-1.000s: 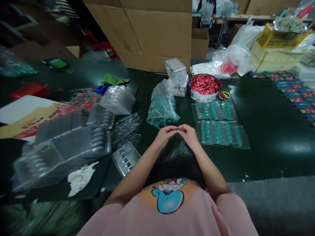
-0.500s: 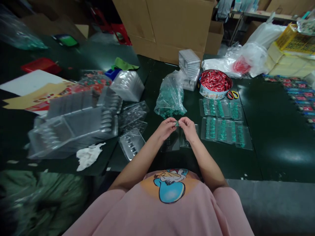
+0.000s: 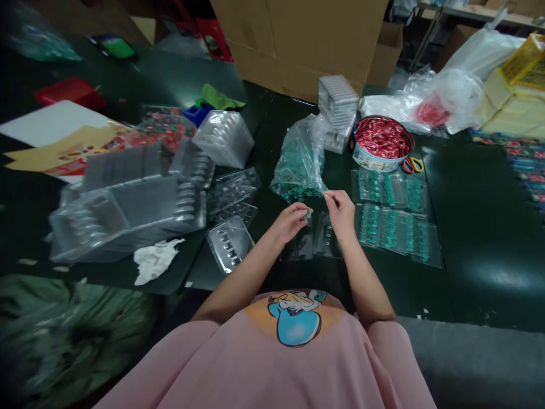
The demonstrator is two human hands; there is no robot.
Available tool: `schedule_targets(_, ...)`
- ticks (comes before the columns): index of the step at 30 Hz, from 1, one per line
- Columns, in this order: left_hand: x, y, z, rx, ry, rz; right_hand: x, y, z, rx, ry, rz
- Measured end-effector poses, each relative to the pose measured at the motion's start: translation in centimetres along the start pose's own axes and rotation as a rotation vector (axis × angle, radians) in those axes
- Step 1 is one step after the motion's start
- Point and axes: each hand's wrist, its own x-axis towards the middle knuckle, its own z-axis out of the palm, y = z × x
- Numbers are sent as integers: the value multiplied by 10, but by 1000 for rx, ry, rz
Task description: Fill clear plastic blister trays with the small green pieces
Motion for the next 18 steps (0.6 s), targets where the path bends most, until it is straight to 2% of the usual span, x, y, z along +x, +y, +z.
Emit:
schedule_targets(3, -4, -3, -2, -56, 63, -29, 6, -46, 1, 61, 72, -201)
schedule_targets(5, -7, -5, -7, -93, 78, -20, 22, -79, 15, 185, 141, -355)
schedule_targets(7, -10, -7, -14, -121, 98, -2, 47, -115, 46, 275, 172, -469)
schedule_targets(9, -13, -8, -21, -140, 127, 9, 77, -153, 93, 263, 162, -523)
schedule_targets(10, -15, -7, -24, -144, 140, 14, 92, -170, 118, 214, 90, -530)
schedule_targets(12, -18, -4, -29, -146, 156, 32, 118, -192, 160, 17, -216, -515)
schedule_targets(13, -20, -1, -31, -148, 160, 48, 126, -195, 172, -99, -379, -522)
schedule_targets(15, -23, 7, -34, -156, 161, 82, 128, -181, 175, -252, -469, -528)
schedule_targets(16, -24, 11, -35, -164, 161, 95, 122, -166, 165, -254, -468, -520)
schedule_targets(18, -25, 18, -35, -189, 156, 101, 95, -125, 129, -186, -425, -450)
